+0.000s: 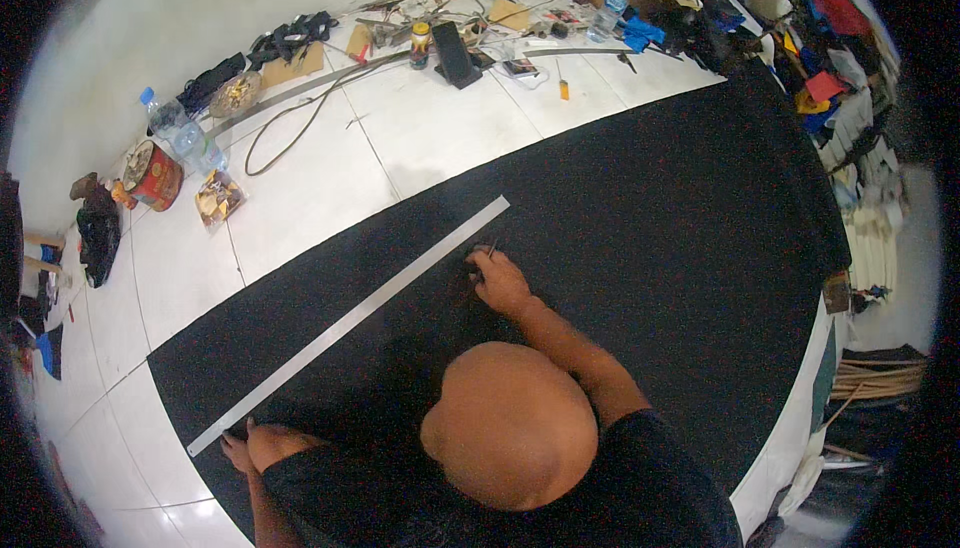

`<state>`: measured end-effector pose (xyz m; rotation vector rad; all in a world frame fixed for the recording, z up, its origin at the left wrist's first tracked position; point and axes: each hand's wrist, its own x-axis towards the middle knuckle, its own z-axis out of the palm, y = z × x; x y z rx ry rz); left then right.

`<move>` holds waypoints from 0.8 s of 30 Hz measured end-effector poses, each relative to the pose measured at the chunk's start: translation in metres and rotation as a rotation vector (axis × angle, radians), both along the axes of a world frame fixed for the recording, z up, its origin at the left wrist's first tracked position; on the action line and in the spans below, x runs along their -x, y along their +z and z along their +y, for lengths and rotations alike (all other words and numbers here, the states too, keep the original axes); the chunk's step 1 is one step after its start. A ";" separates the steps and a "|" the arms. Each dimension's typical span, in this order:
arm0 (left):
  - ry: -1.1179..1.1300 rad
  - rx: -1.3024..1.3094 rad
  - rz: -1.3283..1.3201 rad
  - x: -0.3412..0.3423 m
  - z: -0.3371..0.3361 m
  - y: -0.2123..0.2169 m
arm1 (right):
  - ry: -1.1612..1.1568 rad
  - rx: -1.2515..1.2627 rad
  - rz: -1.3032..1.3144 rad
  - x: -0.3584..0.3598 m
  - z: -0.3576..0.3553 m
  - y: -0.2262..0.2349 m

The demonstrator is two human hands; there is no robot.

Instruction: The person measures a large piece of black fabric using a metal ruler and a pencil, then cuts along the marked line with shears.

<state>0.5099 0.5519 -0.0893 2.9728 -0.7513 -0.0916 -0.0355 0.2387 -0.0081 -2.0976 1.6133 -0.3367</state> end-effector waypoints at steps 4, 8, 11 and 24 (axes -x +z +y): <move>-0.003 -0.073 -0.158 -0.008 -0.008 0.006 | 0.115 0.059 0.103 -0.016 -0.019 -0.004; -0.041 -0.019 -0.017 -0.014 -0.038 0.023 | 0.136 0.063 0.176 -0.020 -0.032 -0.011; -0.056 0.063 0.023 -0.035 -0.051 0.019 | 0.164 0.053 0.205 -0.027 -0.044 -0.016; -0.124 0.266 0.064 -0.081 -0.127 0.010 | 0.148 0.109 0.203 -0.040 -0.085 -0.030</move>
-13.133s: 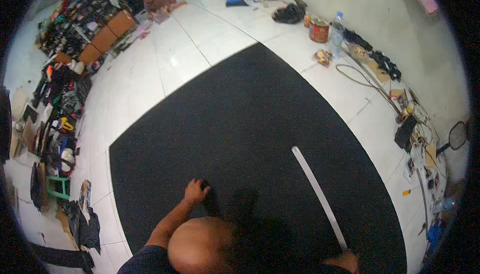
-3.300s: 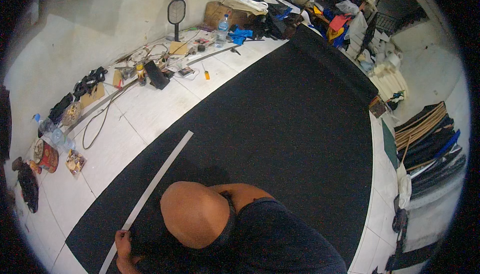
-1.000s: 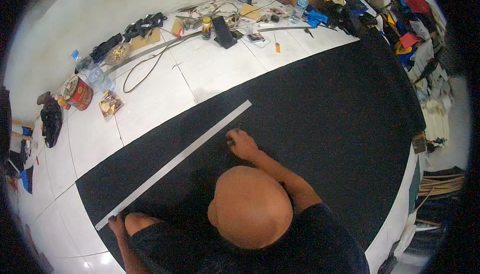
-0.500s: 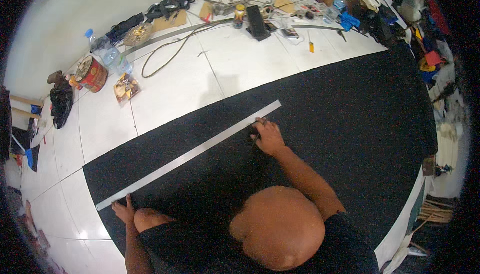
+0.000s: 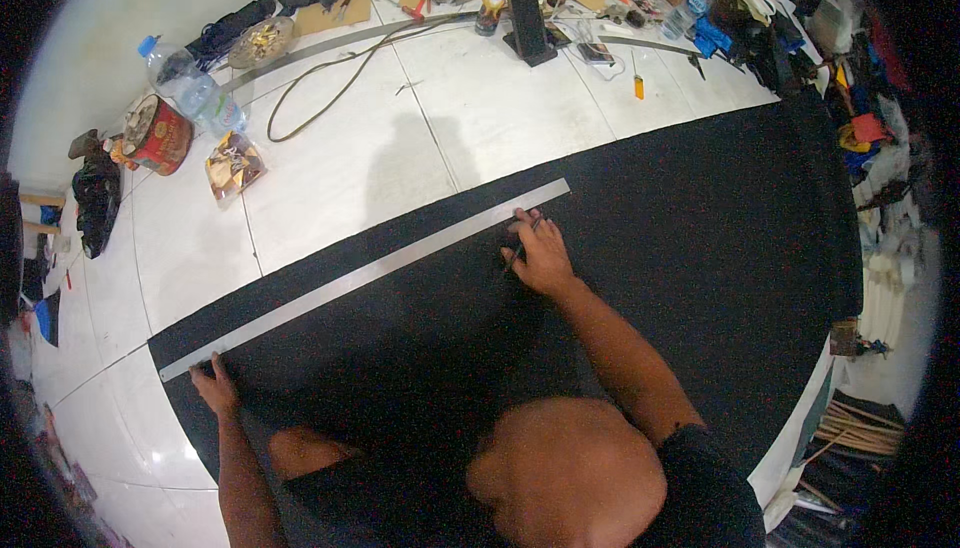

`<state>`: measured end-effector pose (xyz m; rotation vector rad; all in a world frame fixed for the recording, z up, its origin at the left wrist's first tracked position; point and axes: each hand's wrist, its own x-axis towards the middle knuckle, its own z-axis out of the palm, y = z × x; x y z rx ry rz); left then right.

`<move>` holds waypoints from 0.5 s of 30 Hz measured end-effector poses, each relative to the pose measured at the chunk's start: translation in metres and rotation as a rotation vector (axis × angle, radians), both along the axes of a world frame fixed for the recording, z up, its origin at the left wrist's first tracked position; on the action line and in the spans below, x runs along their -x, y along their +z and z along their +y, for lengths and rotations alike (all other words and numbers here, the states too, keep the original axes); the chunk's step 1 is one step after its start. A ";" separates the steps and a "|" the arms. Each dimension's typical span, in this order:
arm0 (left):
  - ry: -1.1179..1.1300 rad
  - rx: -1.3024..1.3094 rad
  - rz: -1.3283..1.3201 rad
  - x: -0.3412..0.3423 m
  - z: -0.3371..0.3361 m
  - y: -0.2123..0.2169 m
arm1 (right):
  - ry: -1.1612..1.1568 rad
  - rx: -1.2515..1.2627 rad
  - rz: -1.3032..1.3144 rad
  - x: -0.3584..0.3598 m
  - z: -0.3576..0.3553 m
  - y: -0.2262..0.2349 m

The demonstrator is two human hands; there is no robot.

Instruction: The person measures a large piece of black fabric using a metal ruler and a pencil, then cuts along the marked line with shears.

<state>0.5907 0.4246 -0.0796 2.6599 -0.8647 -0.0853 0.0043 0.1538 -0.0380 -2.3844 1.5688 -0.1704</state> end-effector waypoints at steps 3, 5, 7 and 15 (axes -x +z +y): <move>0.099 0.066 0.115 0.009 -0.014 0.003 | 0.018 0.029 -0.018 0.003 0.001 -0.003; 0.089 0.057 -0.186 0.003 -0.008 -0.006 | 0.028 0.025 -0.015 -0.003 -0.001 -0.003; 0.109 0.047 -0.189 0.012 -0.013 -0.006 | 0.027 0.016 0.009 -0.001 -0.002 -0.003; 0.091 0.031 -0.240 0.016 -0.019 -0.004 | 0.022 0.010 0.015 -0.003 -0.003 -0.005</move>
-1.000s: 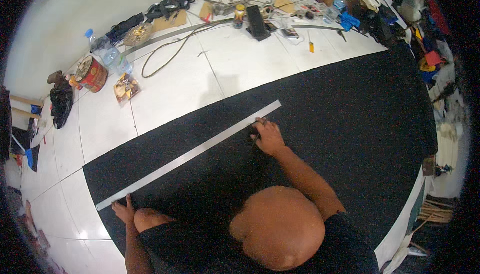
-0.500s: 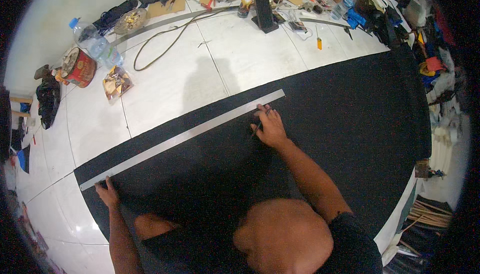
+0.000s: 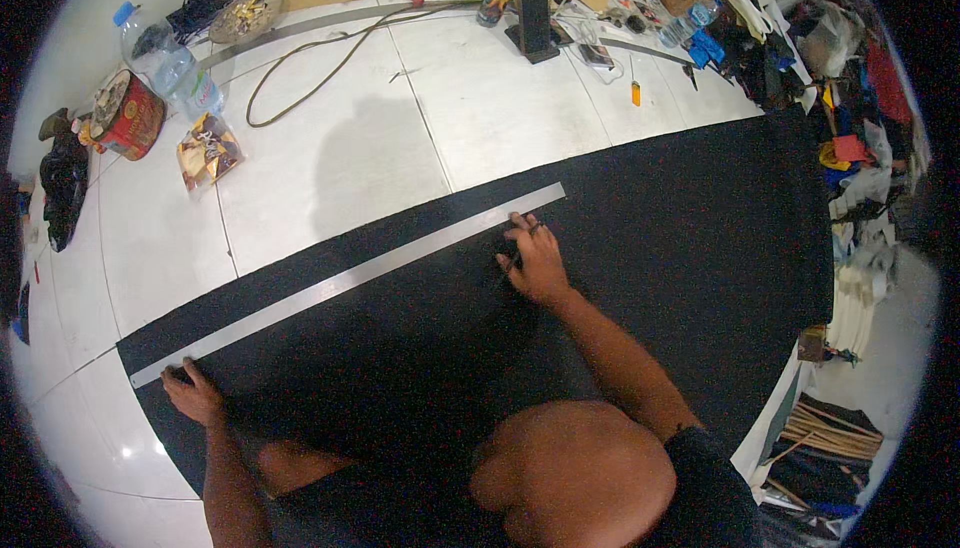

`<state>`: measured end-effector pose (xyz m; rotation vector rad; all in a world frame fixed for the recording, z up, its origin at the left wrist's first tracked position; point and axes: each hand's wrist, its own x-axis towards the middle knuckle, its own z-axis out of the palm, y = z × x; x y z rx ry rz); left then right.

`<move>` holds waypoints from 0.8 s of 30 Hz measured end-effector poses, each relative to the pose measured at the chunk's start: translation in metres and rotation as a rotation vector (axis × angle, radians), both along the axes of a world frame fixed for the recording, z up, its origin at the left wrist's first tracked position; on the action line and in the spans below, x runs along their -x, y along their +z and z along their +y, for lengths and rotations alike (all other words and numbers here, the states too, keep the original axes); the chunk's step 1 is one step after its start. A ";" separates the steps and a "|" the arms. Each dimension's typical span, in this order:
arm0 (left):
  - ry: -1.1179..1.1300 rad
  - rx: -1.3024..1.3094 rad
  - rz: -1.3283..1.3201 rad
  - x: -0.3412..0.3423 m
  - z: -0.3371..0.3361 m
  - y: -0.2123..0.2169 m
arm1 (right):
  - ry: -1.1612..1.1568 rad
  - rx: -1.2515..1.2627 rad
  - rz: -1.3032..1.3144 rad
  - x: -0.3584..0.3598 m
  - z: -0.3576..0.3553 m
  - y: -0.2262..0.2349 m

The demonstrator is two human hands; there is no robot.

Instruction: The person measures a large piece of black fabric using a metal ruler and a pencil, then cuts along the marked line with shears.

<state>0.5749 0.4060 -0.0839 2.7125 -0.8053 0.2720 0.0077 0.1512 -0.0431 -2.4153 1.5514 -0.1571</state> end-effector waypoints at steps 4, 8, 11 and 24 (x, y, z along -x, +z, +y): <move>-0.027 -0.003 -0.034 -0.004 0.003 -0.003 | -0.042 -0.048 0.037 -0.006 0.002 0.002; -0.046 -0.002 -0.037 -0.016 0.012 -0.009 | -0.049 -0.066 0.014 -0.010 0.001 0.005; -0.014 -0.045 -0.029 -0.006 0.005 -0.003 | -0.058 -0.070 0.008 -0.011 0.002 0.008; 0.018 0.012 0.069 0.008 -0.004 0.024 | -0.001 0.035 -0.017 -0.019 -0.002 0.014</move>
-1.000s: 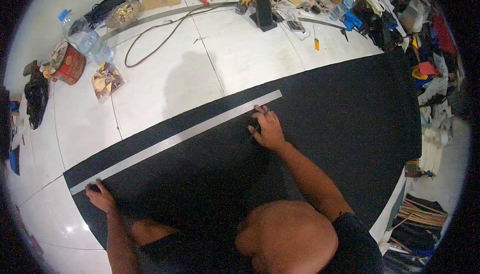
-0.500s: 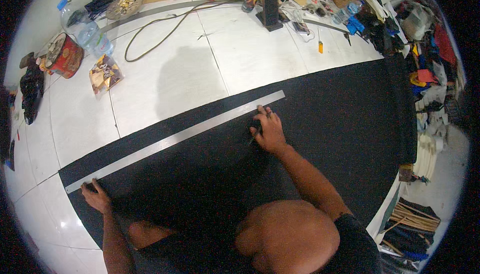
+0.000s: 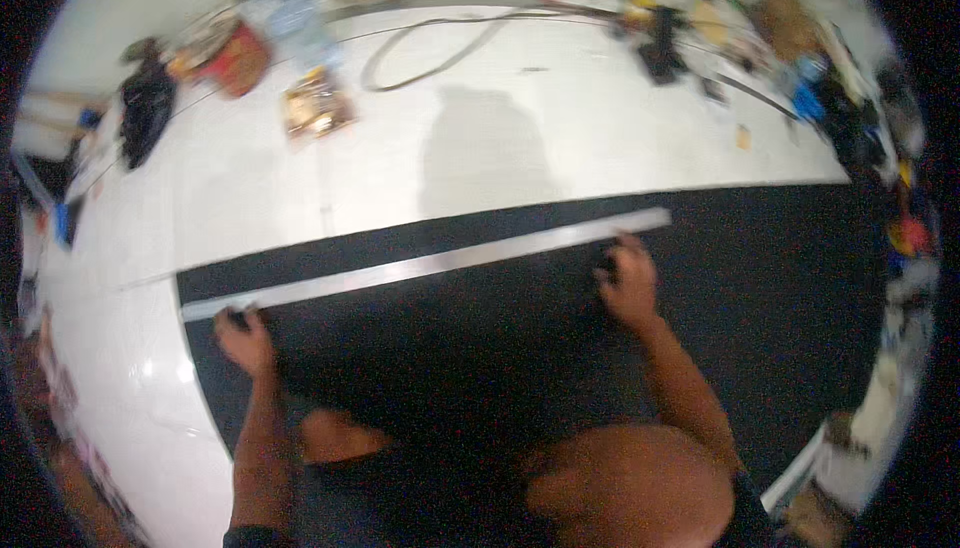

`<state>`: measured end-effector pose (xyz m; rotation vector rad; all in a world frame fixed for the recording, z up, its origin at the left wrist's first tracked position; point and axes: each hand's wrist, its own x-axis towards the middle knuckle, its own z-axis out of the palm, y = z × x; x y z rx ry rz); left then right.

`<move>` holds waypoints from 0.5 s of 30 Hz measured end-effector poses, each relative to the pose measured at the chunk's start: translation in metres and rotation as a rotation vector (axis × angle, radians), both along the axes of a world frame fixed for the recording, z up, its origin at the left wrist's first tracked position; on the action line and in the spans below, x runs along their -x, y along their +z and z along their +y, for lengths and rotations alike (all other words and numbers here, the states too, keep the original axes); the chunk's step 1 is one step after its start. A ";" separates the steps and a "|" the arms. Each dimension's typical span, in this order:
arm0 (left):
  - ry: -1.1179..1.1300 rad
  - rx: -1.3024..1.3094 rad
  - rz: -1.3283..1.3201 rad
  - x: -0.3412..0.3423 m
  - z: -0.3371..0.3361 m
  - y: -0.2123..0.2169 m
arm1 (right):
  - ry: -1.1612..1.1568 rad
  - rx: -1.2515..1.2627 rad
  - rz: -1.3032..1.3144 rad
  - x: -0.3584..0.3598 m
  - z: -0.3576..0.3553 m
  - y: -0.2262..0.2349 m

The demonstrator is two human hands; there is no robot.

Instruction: The person measures a large piece of black fabric using a metal ruler and a pencil, then cuts along the marked line with shears.

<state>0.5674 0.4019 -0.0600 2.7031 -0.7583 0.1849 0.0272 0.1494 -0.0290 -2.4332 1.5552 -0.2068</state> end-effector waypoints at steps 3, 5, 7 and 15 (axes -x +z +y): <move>-0.030 0.026 -0.077 -0.015 0.017 -0.019 | 0.008 -0.014 -0.014 0.002 0.009 0.012; -0.025 0.118 0.008 -0.012 0.005 -0.013 | -0.066 -0.035 -0.076 0.017 0.016 0.002; 0.021 0.103 0.016 -0.006 0.006 -0.012 | -0.061 -0.074 -0.074 0.014 0.015 0.002; 0.078 -0.050 0.001 -0.005 0.012 -0.010 | -0.018 -0.009 -0.011 0.032 0.005 -0.025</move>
